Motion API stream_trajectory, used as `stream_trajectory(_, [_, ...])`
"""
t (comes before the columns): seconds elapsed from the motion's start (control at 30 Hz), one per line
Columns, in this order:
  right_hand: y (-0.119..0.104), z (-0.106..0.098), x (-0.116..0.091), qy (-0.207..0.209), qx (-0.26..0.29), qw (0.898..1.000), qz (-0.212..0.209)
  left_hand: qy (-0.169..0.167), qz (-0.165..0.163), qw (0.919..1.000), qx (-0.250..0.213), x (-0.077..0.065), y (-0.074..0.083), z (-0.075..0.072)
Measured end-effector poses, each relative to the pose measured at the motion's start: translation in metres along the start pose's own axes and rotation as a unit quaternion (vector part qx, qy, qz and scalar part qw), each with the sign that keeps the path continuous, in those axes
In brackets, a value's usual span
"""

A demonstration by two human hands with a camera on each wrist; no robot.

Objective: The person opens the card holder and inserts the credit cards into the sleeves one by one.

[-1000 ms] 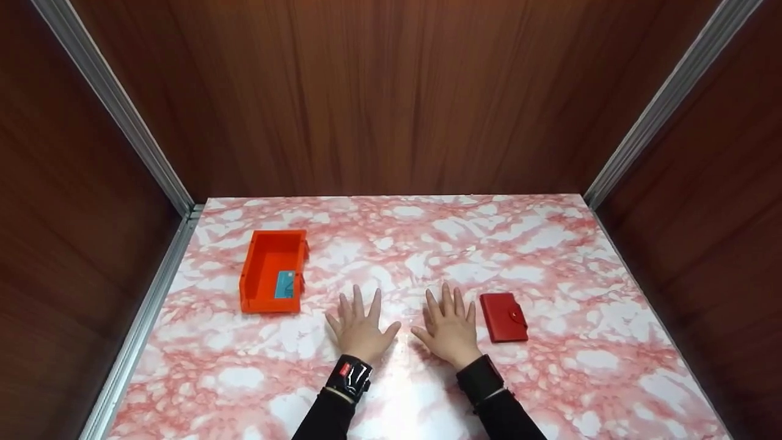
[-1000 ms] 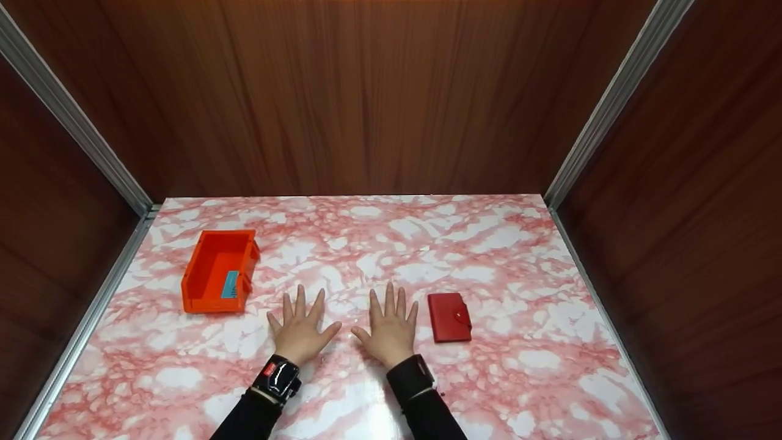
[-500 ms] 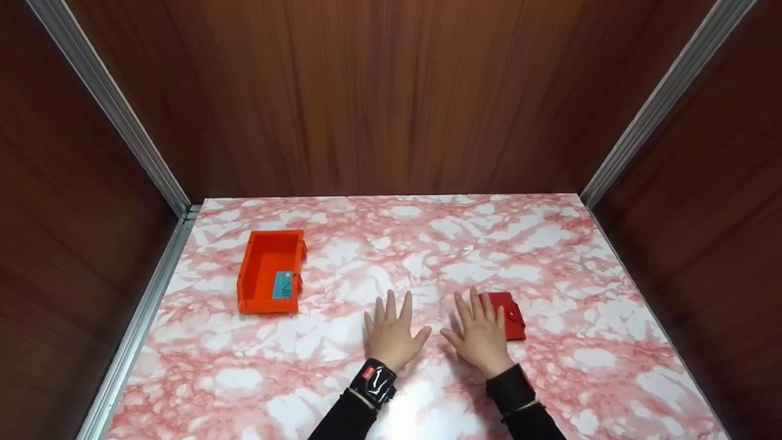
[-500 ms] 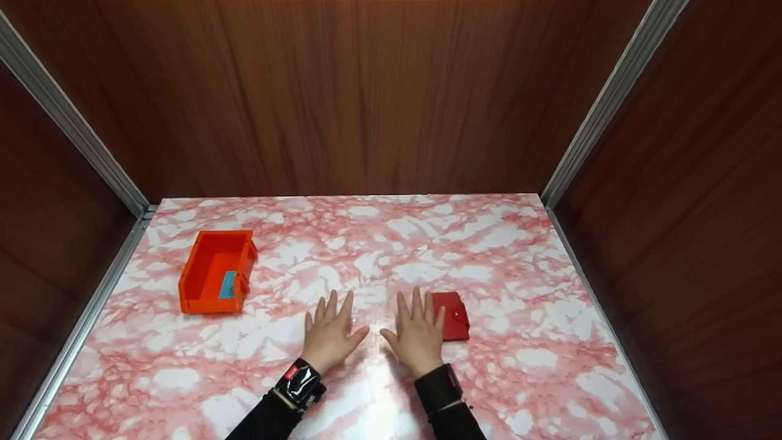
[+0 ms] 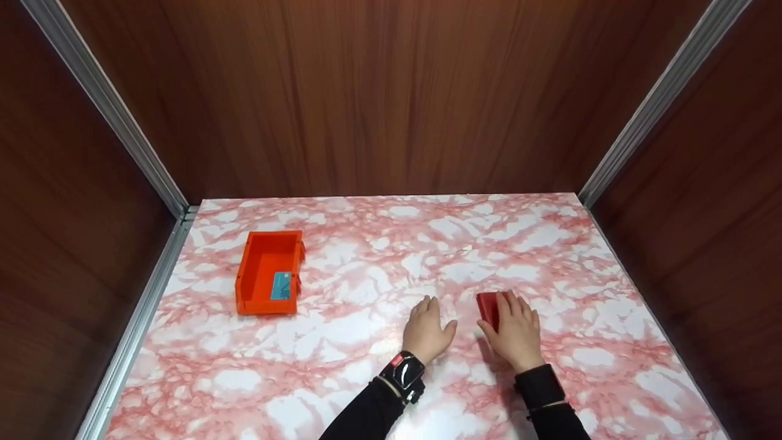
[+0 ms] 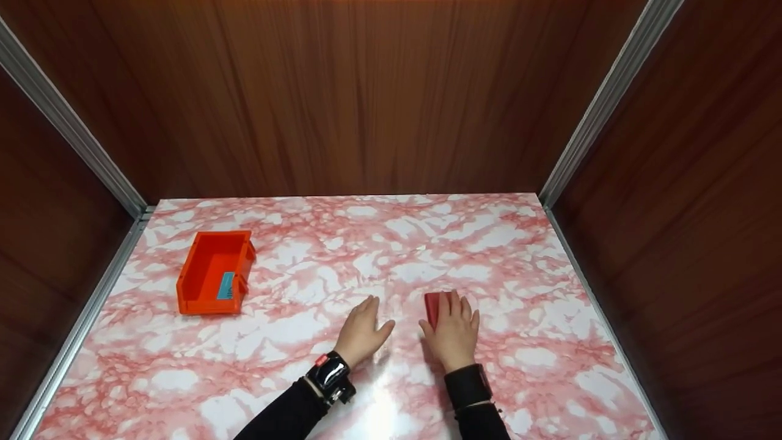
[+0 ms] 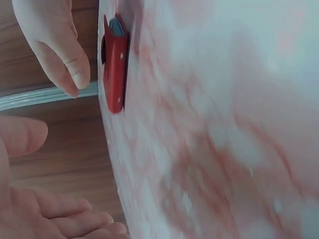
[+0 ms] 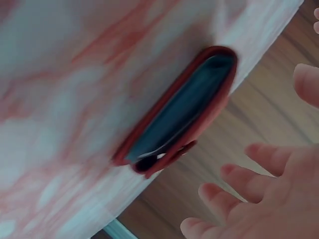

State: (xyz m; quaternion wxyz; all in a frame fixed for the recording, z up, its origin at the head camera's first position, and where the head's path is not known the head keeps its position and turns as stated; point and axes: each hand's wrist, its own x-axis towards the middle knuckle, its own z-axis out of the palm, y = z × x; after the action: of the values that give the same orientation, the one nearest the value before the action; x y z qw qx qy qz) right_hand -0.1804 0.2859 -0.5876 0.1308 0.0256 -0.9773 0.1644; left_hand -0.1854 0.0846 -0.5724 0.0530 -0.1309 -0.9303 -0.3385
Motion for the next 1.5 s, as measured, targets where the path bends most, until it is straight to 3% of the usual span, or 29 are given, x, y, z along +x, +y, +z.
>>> stream_trajectory(0.17, [0.012, -0.001, -0.001, 0.022, 0.005, 1.000, 0.003, 0.028, 0.022, 0.9994, -0.006, 0.003, 0.010, 0.016])
stream_trajectory(0.3, [0.019, -0.006, 0.000, 0.001, 0.009, 1.000, 0.026, 0.041, 0.037, 0.9984, -0.011, 0.005, 0.016, 0.029])
stream_trajectory(0.67, [0.035, -0.014, 0.003, -0.048, 0.007, 0.995, 0.083, 0.007, 0.015, 0.9993, -0.032, 0.010, 0.030, 0.051])
stream_trajectory(0.83, [0.039, -0.011, 0.006, -0.069, 0.015, 0.993, 0.095, -0.003, 0.025, 0.9992, -0.029, 0.009, 0.036, 0.059])
stream_trajectory(1.07, [0.041, -0.007, 0.009, -0.058, 0.026, 0.994, 0.088, -0.002, 0.051, 0.9980, -0.037, 0.009, 0.041, 0.062])
stream_trajectory(1.33, [0.042, -0.007, 0.012, -0.066, 0.038, 0.993, 0.085, -0.060, 0.000, 0.9929, -0.103, 0.017, 0.046, 0.059])
stream_trajectory(1.5, [0.043, -0.007, 0.015, -0.081, 0.042, 0.991, 0.096, -0.104, -0.038, 0.9772, -0.181, 0.022, 0.045, 0.062])
